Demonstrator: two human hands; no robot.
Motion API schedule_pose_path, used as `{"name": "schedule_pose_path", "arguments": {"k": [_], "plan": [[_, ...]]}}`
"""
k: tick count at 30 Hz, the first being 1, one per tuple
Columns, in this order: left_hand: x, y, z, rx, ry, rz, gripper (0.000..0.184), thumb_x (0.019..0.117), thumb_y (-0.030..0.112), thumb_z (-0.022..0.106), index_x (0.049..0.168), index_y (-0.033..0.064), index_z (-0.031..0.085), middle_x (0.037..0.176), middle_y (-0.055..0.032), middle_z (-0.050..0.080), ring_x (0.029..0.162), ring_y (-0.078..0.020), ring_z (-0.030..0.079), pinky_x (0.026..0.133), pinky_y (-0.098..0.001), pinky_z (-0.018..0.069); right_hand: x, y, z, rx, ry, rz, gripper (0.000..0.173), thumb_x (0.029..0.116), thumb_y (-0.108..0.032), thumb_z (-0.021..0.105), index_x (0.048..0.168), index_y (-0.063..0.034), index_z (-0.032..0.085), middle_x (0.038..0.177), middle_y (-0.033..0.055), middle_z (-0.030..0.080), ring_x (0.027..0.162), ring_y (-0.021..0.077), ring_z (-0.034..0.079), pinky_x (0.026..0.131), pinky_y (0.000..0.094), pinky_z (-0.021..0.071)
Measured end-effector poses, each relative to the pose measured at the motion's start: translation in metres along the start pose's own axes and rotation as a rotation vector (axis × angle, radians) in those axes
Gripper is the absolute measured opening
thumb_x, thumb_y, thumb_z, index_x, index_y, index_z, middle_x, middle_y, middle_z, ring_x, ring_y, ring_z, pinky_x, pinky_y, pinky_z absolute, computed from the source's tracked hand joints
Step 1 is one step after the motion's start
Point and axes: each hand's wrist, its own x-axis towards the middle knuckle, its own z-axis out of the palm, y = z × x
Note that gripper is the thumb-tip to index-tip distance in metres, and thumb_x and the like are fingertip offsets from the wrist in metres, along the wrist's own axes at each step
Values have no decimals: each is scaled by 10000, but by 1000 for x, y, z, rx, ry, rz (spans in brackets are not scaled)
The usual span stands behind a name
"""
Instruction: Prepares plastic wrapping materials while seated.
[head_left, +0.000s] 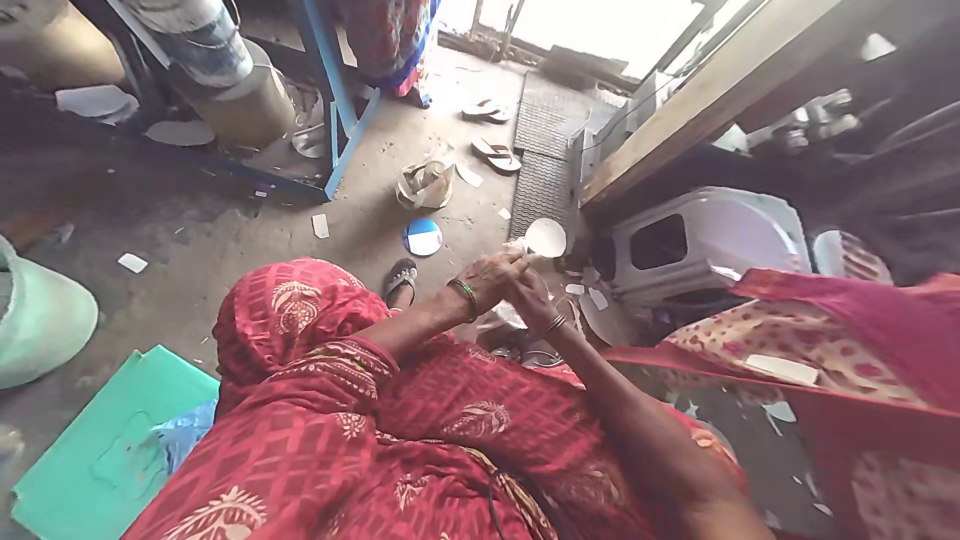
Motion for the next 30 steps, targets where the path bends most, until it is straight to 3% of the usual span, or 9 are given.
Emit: {"name": "schedule_pose_path", "arguments": {"k": [5, 7, 12, 15, 19, 21, 23, 27, 30], "plan": [[-1, 5, 9, -91, 131, 187, 383, 944, -116, 551, 1238, 62, 720, 1061, -163, 706, 952, -289, 716, 850, -406, 596, -27, 9, 40, -707, -688, 141, 370, 1029, -302, 574, 1267, -31, 656, 1202, 160, 670, 1131, 236, 624, 1005, 430, 476], [-2, 3, 11, -115, 128, 163, 352, 949, -105, 548, 1191, 69, 736, 1060, -151, 704, 937, -273, 709, 833, -397, 596, -26, 1, 50, -921, -647, 139, 448, 1019, -418, 535, 1267, -64, 652, 1254, 187, 654, 1214, 328, 598, 1027, 556, 448], [7, 0, -5, -521, 121, -156, 349, 1004, -80, 420, 1231, -41, 682, 1000, -201, 684, 810, -260, 670, 770, -407, 572, -2, 10, 11, -913, -568, 151, 401, 1007, -19, 495, 1394, 79, 531, 1368, 313, 564, 1315, 449, 520, 1108, 580, 392], [8, -7, -9, -767, 109, -413, 384, 1087, 129, 354, 1348, 24, 616, 1246, -175, 636, 938, -205, 630, 841, -391, 516, -3, -19, 9, -810, -418, 205, 581, 1037, -223, 579, 1527, 26, 393, 1494, 276, 481, 1404, 392, 460, 1168, 526, 352], [6, -7, -8, -509, 149, -410, 379, 1003, 54, 598, 1372, -34, 586, 1290, -252, 610, 1094, -343, 638, 933, -471, 533, -5, 17, 22, -725, -388, 78, 1131, 764, -482, 859, 1595, -3, 258, 1615, 266, 303, 1503, 376, 306, 1236, 515, 260], [4, -17, 13, -342, 199, -328, 419, 927, -53, 586, 1345, -38, 613, 1208, -248, 633, 994, -340, 660, 866, -460, 562, -8, 18, 25, -728, -458, 62, 1069, 813, -438, 820, 1605, -9, 245, 1632, 244, 289, 1519, 347, 283, 1244, 492, 238], [0, -21, 24, -348, 185, -245, 439, 933, -95, 528, 1362, -34, 599, 1235, -252, 613, 987, -332, 664, 854, -459, 572, -8, 18, 22, -626, -421, 7, 706, 920, -249, 721, 1489, 53, 432, 1489, 253, 490, 1404, 326, 463, 1187, 453, 355], [-2, -2, 24, -348, 183, 16, 365, 954, -109, 524, 1293, -43, 641, 1225, -241, 663, 1097, -353, 674, 945, -473, 559, -6, 10, 19, -437, 25, 70, 291, 1012, -88, 541, 1212, 109, 617, 1130, 240, 672, 1093, 261, 645, 987, 402, 504], [-6, 6, 30, -201, 207, 191, 336, 976, -82, 545, 1270, 4, 684, 1274, -204, 680, 1135, -318, 698, 949, -462, 571, -11, 1, 13, -469, 177, 189, 371, 1051, -41, 462, 1362, 151, 524, 1384, 290, 570, 1332, 297, 527, 1145, 377, 376]]}}
